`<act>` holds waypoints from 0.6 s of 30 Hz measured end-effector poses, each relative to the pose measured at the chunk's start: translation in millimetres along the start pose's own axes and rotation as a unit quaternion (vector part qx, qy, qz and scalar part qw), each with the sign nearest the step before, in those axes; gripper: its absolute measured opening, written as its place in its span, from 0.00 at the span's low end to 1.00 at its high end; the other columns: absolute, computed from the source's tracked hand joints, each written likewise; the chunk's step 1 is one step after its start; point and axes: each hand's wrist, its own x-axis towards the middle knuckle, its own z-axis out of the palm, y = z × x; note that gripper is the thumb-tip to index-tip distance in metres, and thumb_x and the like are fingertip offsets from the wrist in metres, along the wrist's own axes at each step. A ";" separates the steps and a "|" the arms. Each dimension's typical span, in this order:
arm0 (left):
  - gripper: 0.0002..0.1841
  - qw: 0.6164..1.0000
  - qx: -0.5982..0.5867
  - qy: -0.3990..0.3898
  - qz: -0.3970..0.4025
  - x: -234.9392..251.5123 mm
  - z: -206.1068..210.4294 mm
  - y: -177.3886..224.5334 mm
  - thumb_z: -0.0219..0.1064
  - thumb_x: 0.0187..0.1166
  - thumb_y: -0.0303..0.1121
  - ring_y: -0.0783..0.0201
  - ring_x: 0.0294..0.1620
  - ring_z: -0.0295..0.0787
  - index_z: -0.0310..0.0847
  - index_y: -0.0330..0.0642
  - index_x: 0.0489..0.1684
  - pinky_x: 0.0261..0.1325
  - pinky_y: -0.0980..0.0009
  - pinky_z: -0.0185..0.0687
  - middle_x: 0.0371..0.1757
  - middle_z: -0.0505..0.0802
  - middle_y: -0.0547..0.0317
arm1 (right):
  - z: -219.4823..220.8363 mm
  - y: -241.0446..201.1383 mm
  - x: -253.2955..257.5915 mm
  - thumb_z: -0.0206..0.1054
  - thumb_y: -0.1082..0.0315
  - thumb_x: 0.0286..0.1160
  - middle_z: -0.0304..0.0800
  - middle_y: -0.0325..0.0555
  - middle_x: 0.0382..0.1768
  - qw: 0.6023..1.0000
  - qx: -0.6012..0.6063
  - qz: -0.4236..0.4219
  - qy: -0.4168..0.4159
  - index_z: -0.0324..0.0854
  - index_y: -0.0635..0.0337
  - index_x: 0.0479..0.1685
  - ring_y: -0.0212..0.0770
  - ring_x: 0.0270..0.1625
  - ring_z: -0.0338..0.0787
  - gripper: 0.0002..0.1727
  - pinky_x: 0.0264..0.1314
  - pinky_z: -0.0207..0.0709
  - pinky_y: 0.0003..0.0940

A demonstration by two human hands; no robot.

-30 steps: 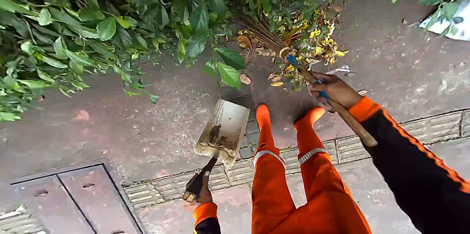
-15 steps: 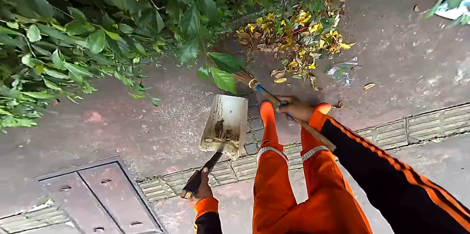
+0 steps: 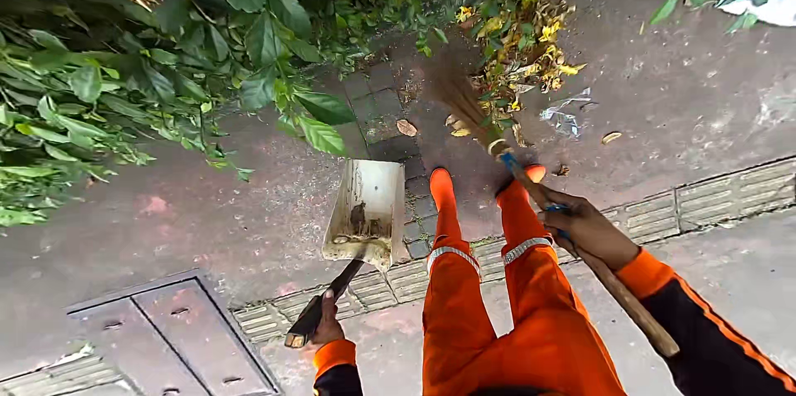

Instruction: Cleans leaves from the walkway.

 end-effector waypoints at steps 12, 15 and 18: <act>0.26 0.997 -0.032 0.070 -0.019 -63.7 -37.4 -16.2 0.81 0.71 0.32 0.59 0.47 0.92 0.79 0.29 0.66 0.49 0.58 0.91 0.53 0.92 0.43 | -81.9 10.6 47.4 0.65 0.69 0.84 0.83 0.46 0.31 0.997 -0.029 -0.017 0.068 0.61 0.45 0.93 0.35 0.16 0.75 0.36 0.15 0.72 0.29; 0.27 0.995 -0.019 0.090 -0.035 -80.9 -29.6 -9.8 0.82 0.71 0.33 0.57 0.46 0.92 0.80 0.29 0.65 0.49 0.57 0.91 0.53 0.93 0.43 | -65.9 28.5 3.2 0.65 0.68 0.82 0.83 0.46 0.33 0.996 -0.089 -0.004 -0.031 0.59 0.49 0.94 0.34 0.17 0.75 0.37 0.17 0.72 0.30; 0.26 0.993 -0.015 0.103 -0.052 -98.0 -18.6 -5.1 0.81 0.72 0.33 0.57 0.44 0.90 0.80 0.29 0.65 0.47 0.57 0.89 0.52 0.92 0.42 | -29.5 31.0 47.4 0.64 0.65 0.84 0.84 0.49 0.40 0.960 -0.215 0.046 -0.172 0.59 0.44 0.94 0.35 0.23 0.76 0.37 0.26 0.74 0.32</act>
